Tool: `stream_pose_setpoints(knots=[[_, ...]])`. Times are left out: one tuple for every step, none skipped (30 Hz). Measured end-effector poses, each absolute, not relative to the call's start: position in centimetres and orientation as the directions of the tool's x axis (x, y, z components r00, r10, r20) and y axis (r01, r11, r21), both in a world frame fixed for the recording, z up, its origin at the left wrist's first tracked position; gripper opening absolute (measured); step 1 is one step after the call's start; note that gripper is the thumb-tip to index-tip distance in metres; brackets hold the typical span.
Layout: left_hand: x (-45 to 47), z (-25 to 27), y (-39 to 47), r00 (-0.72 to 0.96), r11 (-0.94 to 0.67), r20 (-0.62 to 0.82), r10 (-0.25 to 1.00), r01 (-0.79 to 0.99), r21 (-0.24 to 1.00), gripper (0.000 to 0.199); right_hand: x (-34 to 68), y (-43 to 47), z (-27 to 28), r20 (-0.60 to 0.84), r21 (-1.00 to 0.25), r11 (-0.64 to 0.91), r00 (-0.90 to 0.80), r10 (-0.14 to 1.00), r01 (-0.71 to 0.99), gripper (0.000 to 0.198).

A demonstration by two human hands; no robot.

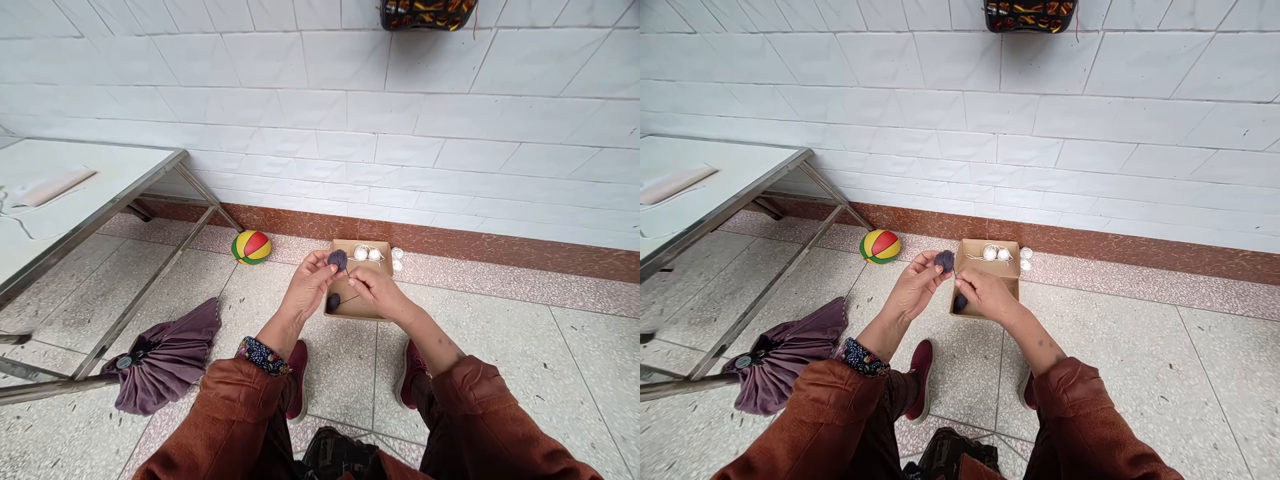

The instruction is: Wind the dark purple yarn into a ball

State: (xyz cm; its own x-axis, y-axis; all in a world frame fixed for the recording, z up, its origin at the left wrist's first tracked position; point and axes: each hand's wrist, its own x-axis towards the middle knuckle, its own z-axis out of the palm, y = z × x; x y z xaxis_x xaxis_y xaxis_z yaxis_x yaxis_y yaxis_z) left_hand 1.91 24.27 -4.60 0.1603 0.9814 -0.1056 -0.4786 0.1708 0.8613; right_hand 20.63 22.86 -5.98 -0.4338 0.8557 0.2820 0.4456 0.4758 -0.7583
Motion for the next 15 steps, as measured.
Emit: stream_pose_setpoints(knots=[[1.9,-4.8,24.4,0.125,0.137,-0.091,0.988,-0.433,0.891,0.038,20.7,22.7,-5.6,0.268,-0.748,0.501,-0.491,0.829,0.436,0.022],[1.9,-5.0,24.6,0.097,0.101,-0.07,0.993,-0.37,0.924,0.038,20.7,22.5,-5.2,0.26,-0.737,0.526,-0.54,0.801,0.424,0.022],[1.9,-5.2,24.7,0.081,0.067,-0.045,0.996,-0.291,0.954,0.037,20.8,22.3,-4.7,0.261,-0.729,0.549,-0.575,0.775,0.409,0.022],[1.9,-5.3,24.7,0.071,0.031,-0.017,0.997,-0.205,0.978,0.036,20.9,22.2,-4.2,0.271,-0.725,0.566,-0.593,0.758,0.392,0.022],[2.0,-5.4,24.6,0.073,-0.002,0.011,0.997,-0.118,0.993,0.036,21.1,22.1,-3.7,0.289,-0.727,0.576,-0.594,0.75,0.374,0.022],[2.0,-5.3,24.5,0.086,-0.03,0.033,0.996,-0.04,0.999,0.035,21.2,22.1,-3.3,0.312,-0.733,0.578,-0.579,0.754,0.358,0.021],[2.1,-5.3,24.4,0.109,-0.053,0.05,0.993,0.023,0.998,0.034,21.4,22.1,-2.9,0.336,-0.741,0.574,-0.547,0.766,0.349,0.021],[2.2,-5.1,24.2,0.142,-0.075,0.065,0.988,0.067,0.995,0.032,21.7,22.2,-2.7,0.359,-0.748,0.566,-0.506,0.784,0.347,0.021],[2.2,-4.9,24.0,0.189,-0.092,0.073,0.979,0.092,0.992,0.031,21.9,22.4,-2.6,0.377,-0.753,0.554,-0.457,0.805,0.355,0.021],[2.3,-4.7,23.7,0.246,-0.101,0.074,0.966,0.097,0.99,0.03,22.2,22.7,-2.7,0.391,-0.757,0.539,-0.406,0.826,0.368,0.021],[2.4,-4.5,23.4,0.312,-0.095,0.065,0.948,0.083,0.992,0.03,22.4,23.0,-2.9,0.401,-0.761,0.524,-0.357,0.844,0.382,0.021],[2.4,-4.2,23.2,0.376,-0.071,0.048,0.925,0.047,0.996,0.03,22.6,23.3,-3.2,0.406,-0.768,0.506,-0.311,0.859,0.393,0.022],[2.4,-4.1,23.0,0.429,-0.035,0.034,0.903,-0.006,0.999,0.031,22.7,23.5,-3.6,0.407,-0.777,0.487,-0.27,0.872,0.4,0.022],[2.5,-4.0,22.9,0.463,0.008,0.026,0.886,-0.073,0.997,0.033,22.7,23.8,-4.0,0.404,-0.786,0.468,-0.236,0.884,0.405,0.023],[2.5,-3.9,22.9,0.479,0.05,0.027,0.878,-0.148,0.988,0.035,22.6,23.9,-4.5,0.397,-0.794,0.45,-0.214,0.893,0.408,0.023]])
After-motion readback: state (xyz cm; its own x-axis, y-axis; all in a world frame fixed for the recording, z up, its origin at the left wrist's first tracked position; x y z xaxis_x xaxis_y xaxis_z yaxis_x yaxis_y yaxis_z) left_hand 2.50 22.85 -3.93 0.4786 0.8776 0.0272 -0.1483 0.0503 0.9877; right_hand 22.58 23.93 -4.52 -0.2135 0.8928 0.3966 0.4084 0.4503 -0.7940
